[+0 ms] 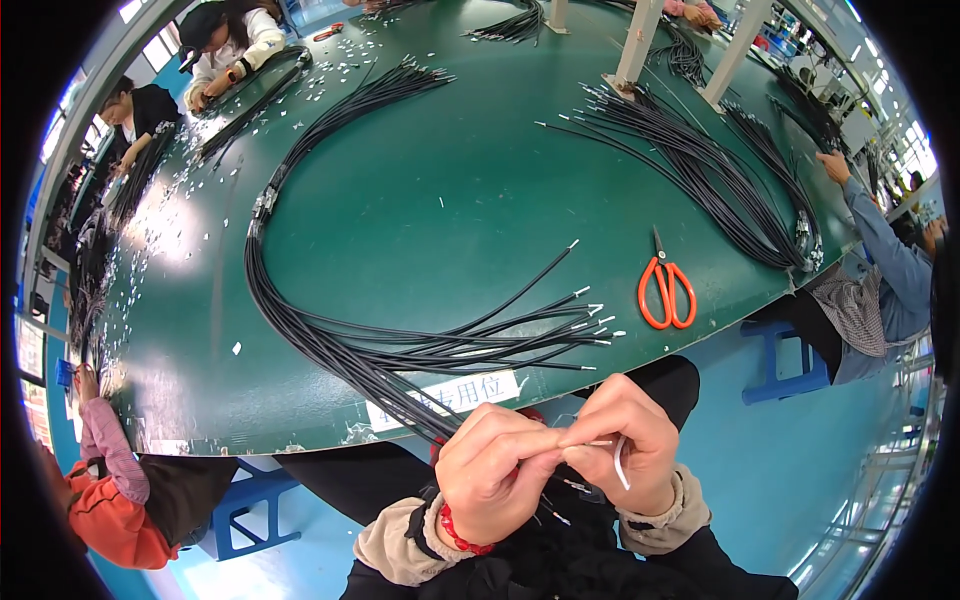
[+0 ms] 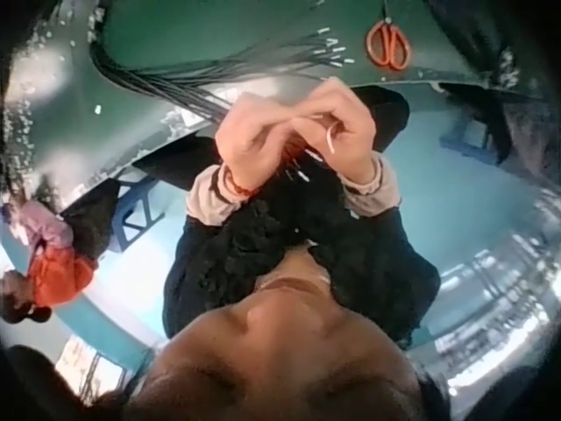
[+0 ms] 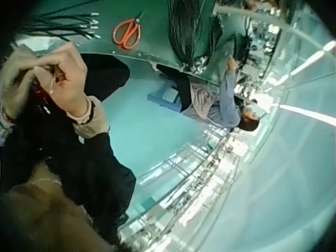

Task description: The person assembles a wire harness by picking up individual wires and sliding small white sleeves over their metal tips. After positioning each sleeve, they set the wire back into the bundle on the table.

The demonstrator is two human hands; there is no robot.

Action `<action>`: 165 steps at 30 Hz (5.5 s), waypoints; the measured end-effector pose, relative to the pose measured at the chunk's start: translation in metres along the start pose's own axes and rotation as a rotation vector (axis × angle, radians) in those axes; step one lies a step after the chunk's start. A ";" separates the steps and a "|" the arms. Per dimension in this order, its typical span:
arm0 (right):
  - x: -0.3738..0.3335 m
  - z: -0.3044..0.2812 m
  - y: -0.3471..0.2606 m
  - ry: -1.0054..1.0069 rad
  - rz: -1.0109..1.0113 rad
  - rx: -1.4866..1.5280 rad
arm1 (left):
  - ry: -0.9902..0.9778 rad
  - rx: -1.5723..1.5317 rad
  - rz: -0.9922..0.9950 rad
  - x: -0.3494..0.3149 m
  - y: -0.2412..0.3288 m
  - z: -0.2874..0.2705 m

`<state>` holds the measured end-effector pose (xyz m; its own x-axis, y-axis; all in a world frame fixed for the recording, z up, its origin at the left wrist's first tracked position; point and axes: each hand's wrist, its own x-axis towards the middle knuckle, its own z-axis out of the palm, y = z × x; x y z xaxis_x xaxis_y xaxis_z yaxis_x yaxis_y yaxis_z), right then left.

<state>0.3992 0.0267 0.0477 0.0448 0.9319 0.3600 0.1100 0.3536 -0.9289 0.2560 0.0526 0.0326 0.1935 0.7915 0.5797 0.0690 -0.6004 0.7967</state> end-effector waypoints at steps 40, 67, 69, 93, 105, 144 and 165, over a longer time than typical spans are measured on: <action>0.008 -0.008 -0.006 -0.353 -0.155 -0.360 | -0.157 -0.309 -0.400 0.008 0.014 -0.023; 0.010 -0.014 -0.011 0.051 0.009 0.008 | -0.126 -0.414 -0.409 0.006 0.015 -0.028; 0.011 -0.015 -0.009 0.015 -0.003 0.007 | -0.133 -0.401 -0.403 0.006 0.014 -0.027; 0.017 -0.004 0.004 -0.155 -0.160 -0.047 | -0.064 -0.053 -0.187 0.006 0.015 -0.025; 0.017 -0.003 0.000 -0.134 -0.096 -0.059 | 0.029 0.024 -0.068 0.004 0.014 -0.018; 0.016 -0.004 -0.012 -0.031 -0.118 -0.156 | 0.044 -0.050 -0.120 -0.001 0.024 -0.012; 0.020 -0.011 -0.011 -0.012 -0.264 -0.260 | 0.031 -0.291 -0.291 0.003 0.029 -0.006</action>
<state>0.4100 0.0408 0.0657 -0.0300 0.8129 0.5816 0.3651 0.5506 -0.7507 0.2531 0.0379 0.0586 0.1769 0.9294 0.3240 -0.1637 -0.2968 0.9408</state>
